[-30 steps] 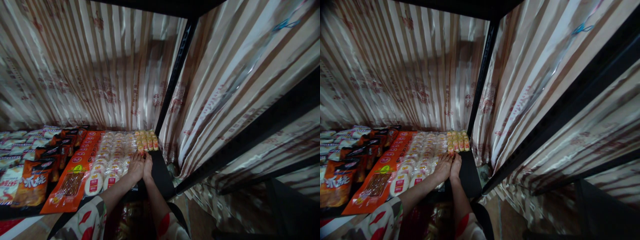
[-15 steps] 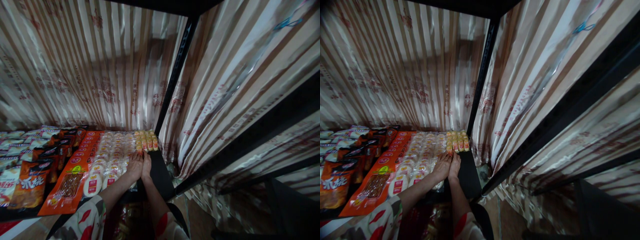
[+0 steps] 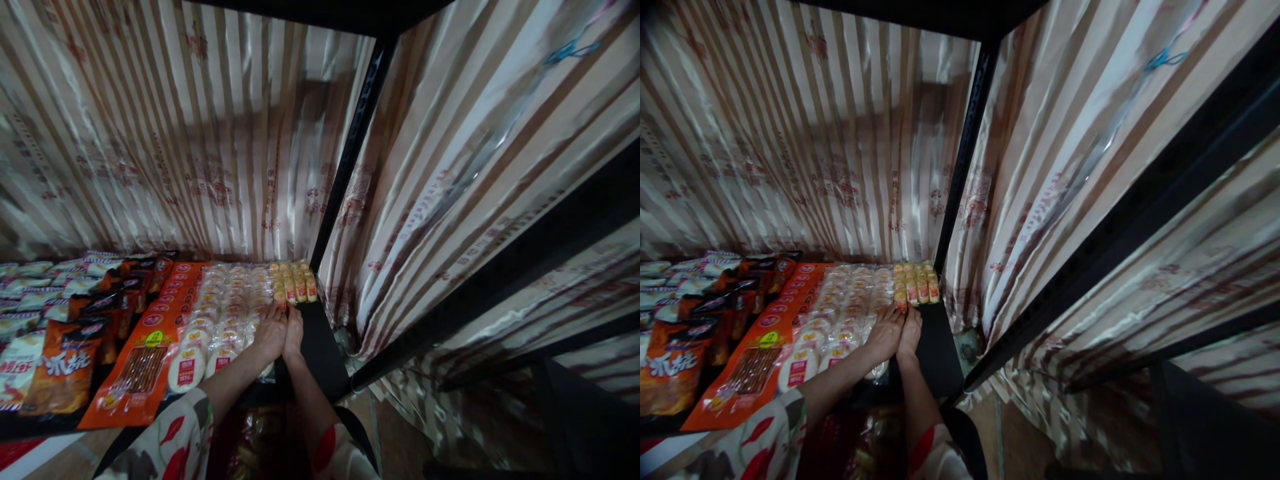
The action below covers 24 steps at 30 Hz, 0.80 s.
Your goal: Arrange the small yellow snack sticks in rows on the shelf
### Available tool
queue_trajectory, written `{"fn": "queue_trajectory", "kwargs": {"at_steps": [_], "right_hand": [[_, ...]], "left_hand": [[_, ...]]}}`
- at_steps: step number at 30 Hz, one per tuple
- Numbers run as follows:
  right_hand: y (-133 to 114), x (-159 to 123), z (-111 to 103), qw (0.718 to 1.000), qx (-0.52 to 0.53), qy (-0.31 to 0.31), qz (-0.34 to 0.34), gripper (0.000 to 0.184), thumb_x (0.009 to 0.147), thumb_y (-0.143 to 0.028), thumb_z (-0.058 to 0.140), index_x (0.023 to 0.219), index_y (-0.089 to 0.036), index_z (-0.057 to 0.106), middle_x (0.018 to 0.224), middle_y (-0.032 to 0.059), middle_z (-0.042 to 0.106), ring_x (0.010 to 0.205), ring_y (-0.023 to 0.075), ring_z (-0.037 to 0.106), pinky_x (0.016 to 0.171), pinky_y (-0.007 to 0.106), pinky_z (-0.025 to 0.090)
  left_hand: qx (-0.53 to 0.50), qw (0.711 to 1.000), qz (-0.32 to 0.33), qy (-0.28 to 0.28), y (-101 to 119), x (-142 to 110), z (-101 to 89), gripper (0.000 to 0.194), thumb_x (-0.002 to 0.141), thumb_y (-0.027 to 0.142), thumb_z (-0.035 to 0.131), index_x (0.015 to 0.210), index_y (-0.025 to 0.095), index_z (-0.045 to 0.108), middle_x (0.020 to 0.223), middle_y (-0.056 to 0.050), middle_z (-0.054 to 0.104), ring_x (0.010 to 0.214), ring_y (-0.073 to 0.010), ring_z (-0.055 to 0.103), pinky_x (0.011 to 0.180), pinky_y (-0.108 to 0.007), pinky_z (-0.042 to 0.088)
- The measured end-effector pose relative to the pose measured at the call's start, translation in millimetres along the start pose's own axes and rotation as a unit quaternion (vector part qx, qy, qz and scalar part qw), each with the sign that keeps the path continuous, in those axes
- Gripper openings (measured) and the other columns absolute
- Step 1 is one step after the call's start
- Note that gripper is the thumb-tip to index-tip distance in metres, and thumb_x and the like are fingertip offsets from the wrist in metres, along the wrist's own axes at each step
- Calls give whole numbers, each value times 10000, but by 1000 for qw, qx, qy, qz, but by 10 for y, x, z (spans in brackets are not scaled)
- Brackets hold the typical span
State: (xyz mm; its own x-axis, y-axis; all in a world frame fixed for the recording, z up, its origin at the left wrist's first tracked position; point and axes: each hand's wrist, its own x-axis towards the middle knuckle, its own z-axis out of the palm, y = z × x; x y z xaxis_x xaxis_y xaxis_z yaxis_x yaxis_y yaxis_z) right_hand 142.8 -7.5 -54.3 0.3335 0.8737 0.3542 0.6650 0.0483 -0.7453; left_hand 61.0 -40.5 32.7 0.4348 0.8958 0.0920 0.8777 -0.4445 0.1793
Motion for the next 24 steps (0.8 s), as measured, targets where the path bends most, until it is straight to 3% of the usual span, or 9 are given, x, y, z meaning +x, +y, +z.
{"fn": "queue_trajectory", "kwargs": {"at_steps": [9, 18, 24], "right_hand": [[36, -35, -36, 995, 97, 16, 18, 457, 716, -163, 367, 1134, -117, 545, 1103, 134, 578, 1019, 202, 531, 907, 327, 405], [5, -205, -175, 993, 106, 38, 34, 417, 734, -164, 328, 1066, -132, 579, 1055, 112, 582, 996, 180, 532, 910, 314, 411], [15, -350, -319, 994, 106, 26, 25, 409, 701, -157, 379, 1045, -125, 598, 1028, 104, 600, 949, 182, 561, 871, 287, 432]], "left_hand": [[-14, 1000, -1, 0, 59, -59, -10, 407, 860, 122, 288, 1179, 32, 525, 1297, -171, 478, 1311, -252, 269, 1091, -416, 219], [-53, 998, 12, -14, 172, -259, -143, 383, 842, 117, 316, 1137, 39, 547, 1300, -180, 469, 1303, -249, 282, 1084, -408, 230], [-68, 997, 30, -24, 245, -397, -107, 400, 830, 87, 309, 1158, 52, 535, 1270, -165, 500, 1308, -218, 280, 1090, -389, 239]]}}
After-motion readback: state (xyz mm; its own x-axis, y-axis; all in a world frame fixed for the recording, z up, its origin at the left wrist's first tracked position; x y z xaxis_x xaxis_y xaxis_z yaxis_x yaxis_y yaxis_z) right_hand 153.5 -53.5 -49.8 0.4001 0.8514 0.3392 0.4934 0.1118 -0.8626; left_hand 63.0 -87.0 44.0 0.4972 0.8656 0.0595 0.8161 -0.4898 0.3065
